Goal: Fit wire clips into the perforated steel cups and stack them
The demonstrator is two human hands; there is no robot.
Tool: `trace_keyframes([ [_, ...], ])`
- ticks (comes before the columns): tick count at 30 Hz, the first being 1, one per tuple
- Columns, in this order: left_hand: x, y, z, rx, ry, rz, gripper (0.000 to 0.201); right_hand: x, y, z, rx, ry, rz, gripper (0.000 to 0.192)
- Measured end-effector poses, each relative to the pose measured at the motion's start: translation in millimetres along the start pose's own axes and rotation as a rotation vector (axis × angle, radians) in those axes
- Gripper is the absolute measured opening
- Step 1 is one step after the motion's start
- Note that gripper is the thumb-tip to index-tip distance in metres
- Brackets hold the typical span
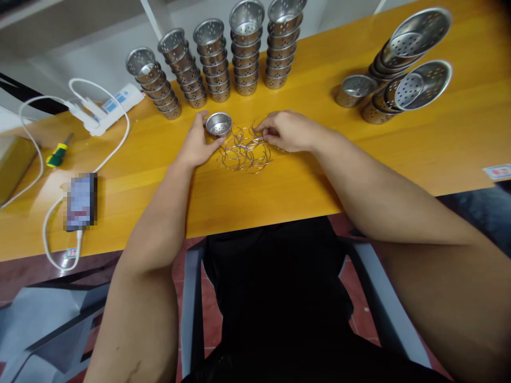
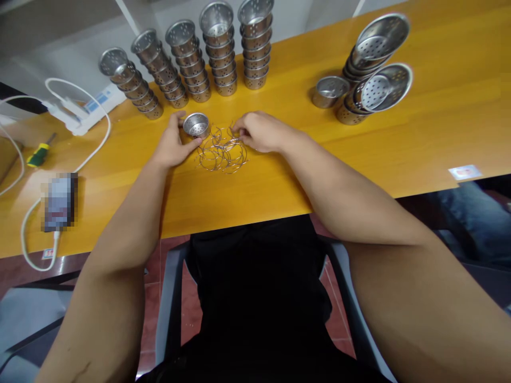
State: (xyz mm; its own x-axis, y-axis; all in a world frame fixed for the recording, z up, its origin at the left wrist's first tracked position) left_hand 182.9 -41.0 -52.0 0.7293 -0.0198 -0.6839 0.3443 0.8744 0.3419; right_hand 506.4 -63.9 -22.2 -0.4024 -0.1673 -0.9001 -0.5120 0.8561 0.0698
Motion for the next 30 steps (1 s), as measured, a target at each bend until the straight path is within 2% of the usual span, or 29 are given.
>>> trace_keyframes([
  [3, -0.8, 3, -8, -0.013, -0.021, 0.050, 0.123, 0, 1, 1, -0.028, -0.019, 0.017, 0.030],
  [7, 0.4, 7, -19, 0.003, 0.009, 0.045, 0.113, 0, 2, 5, -0.025, 0.006, 0.054, 0.029],
  [10, -1.9, 10, -18, 0.057, 0.017, 0.065, 0.108, -5, 1, 7, 0.003, 0.016, 0.104, 0.028],
  [16, -0.4, 9, 2, 0.178, -0.118, 0.158, 0.114, -22, -2, 11, -0.004, 0.157, 0.254, 0.037],
  [22, -2.4, 10, 33, 0.268, -0.124, 0.234, 0.115, -45, -9, 8, -0.044, 0.408, 0.434, 0.038],
  [27, -1.1, 8, 50, 0.316, -0.092, 0.215, 0.115, -46, -9, 3, -0.061, 0.482, 0.497, 0.029],
  [30, 0.9, 6, 53, 0.355, -0.080, 0.219, 0.117, -40, -3, 6, -0.036, 0.534, 0.466, 0.025],
])
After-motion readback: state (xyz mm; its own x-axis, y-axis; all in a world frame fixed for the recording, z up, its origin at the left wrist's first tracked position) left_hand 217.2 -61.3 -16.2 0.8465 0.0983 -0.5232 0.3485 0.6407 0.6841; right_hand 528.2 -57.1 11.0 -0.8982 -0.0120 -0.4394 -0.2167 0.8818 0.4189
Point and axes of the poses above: each hand's wrist, its own y-axis towards the middle knuckle, its own x-axis out of the palm, z = x × y, the point moved 7 cm from there along y, towards the middle knuckle, and after that the axes turned 3 degrees about x, right-handed, at the moved point
